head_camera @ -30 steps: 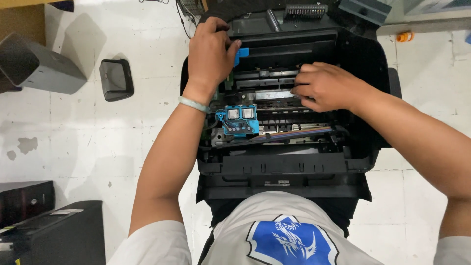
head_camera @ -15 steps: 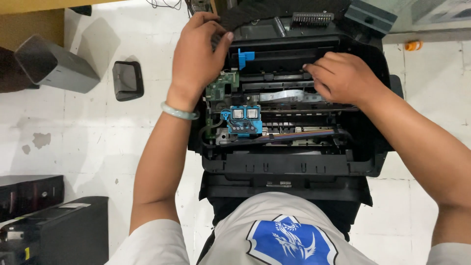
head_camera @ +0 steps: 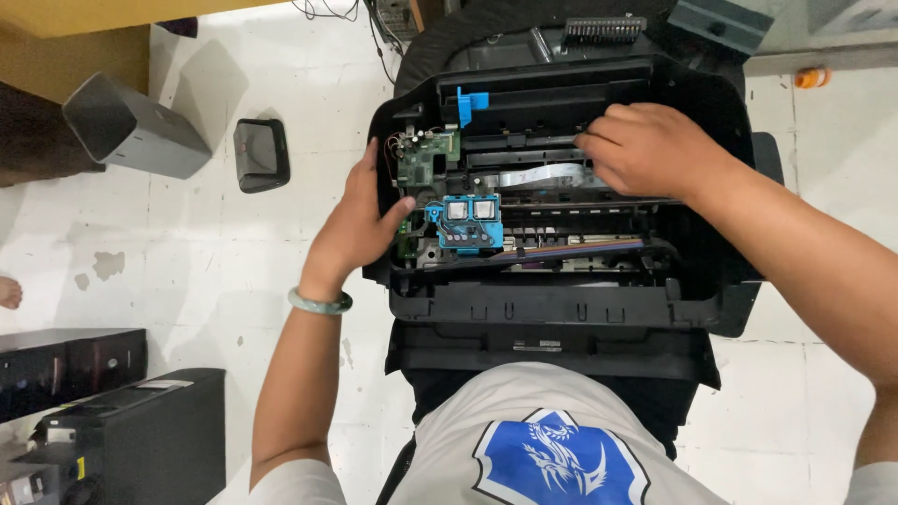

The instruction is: Reassembling the internal components of a printer, including the ink carriage and housing parts, using hands and a screwdriver.

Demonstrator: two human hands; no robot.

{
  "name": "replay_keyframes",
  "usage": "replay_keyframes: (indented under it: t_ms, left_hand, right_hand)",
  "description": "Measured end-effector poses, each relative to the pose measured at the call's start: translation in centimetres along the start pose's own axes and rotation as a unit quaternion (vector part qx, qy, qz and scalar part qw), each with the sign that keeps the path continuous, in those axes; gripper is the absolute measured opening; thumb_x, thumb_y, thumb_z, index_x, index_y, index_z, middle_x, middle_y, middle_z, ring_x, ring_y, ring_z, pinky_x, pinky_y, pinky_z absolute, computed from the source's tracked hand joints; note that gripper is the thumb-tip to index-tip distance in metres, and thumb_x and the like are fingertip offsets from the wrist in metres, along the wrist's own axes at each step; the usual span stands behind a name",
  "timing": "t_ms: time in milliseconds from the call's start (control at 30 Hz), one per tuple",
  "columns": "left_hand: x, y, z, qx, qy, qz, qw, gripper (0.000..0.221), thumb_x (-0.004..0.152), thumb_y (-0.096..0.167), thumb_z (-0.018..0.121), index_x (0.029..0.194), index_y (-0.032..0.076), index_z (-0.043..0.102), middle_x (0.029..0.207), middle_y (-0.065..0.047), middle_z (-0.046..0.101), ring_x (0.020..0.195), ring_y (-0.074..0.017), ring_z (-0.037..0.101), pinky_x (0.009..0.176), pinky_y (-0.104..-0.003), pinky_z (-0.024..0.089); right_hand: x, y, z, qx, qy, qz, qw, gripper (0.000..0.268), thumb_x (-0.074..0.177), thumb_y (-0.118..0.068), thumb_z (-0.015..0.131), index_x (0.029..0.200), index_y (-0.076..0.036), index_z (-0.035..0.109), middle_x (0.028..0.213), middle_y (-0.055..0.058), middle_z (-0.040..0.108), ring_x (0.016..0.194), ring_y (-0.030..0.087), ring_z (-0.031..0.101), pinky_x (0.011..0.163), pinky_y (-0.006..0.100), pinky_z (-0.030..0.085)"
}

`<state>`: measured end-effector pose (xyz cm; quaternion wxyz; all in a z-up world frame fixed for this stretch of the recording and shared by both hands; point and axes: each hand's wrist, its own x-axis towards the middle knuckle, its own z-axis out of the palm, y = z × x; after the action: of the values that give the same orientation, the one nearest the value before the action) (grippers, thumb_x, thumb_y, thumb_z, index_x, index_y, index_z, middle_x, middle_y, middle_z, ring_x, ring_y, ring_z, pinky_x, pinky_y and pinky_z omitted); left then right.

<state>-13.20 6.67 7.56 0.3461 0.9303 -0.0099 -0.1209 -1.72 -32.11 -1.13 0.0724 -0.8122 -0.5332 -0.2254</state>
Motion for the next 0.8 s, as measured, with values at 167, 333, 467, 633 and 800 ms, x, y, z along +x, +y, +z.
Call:
replay_keyframes:
  t_ms: [167,333,467,633,800]
  left_hand:
    - [-0.4,-1.7,2.3,-0.007,0.089,0.025,0.996,0.064,0.103,0.011,0.058,0.158,-0.007,0.029,0.153,-0.035,0.037,0.139,-0.0550,0.043,0.109,-0.060,0.044]
    - [-0.5,-2.0,3.0,0.098,0.128,0.042,0.986,0.062,0.101,0.013,0.066,0.154,-0.001,0.038,0.154,-0.030,0.032,0.138,-0.0507,0.046,0.105,-0.056,0.053]
    - [-0.6,-2.3,3.5,0.295,0.175,0.100,0.934,0.054,0.097,0.023,0.075,0.144,0.006,0.055,0.158,-0.025,0.033,0.148,-0.0486,0.031,0.110,-0.071,0.036]
    - [2.3,-2.2,4.1,0.329,0.095,0.199,0.918,0.028,0.100,0.038,0.067,0.123,0.023,0.070,0.131,-0.004,0.060,0.134,-0.0285,0.051,0.104,-0.052,0.043]
    - [8.2,-1.3,6.5,0.310,0.017,0.213,0.926,0.021,0.084,0.039,0.079,0.100,0.025,0.079,0.101,0.002,0.071,0.091,-0.0265,0.073,0.071,-0.041,0.059]
  right_hand:
    - [3.0,-1.6,0.0,-0.002,-0.107,0.014,0.994,0.016,0.095,-0.025,0.065,0.101,-0.014,0.074,0.096,0.001,0.072,0.095,0.021,0.067,0.080,0.034,0.054]
    - [8.9,-5.0,0.1,0.182,-0.282,0.234,0.913,0.033,0.098,-0.032,0.061,0.114,-0.007,0.076,0.103,0.013,0.077,0.095,0.028,0.073,0.074,0.036,0.058]
    - [7.9,-5.5,3.7,0.231,-0.307,0.299,0.873,0.041,0.097,-0.031,0.063,0.124,-0.001,0.073,0.110,0.017,0.075,0.099,0.031,0.074,0.073,0.037,0.061]
    - [6.9,-5.1,4.0,0.294,-0.309,0.391,0.815,0.032,0.097,-0.027,0.066,0.116,-0.004,0.076,0.112,0.021,0.075,0.110,0.041,0.071,0.088,0.049,0.058]
    - [7.7,-5.5,2.6,0.309,-0.301,0.395,0.811,0.031,0.098,-0.022,0.065,0.117,-0.001,0.075,0.117,0.024,0.073,0.114,0.044,0.068,0.092,0.052,0.057]
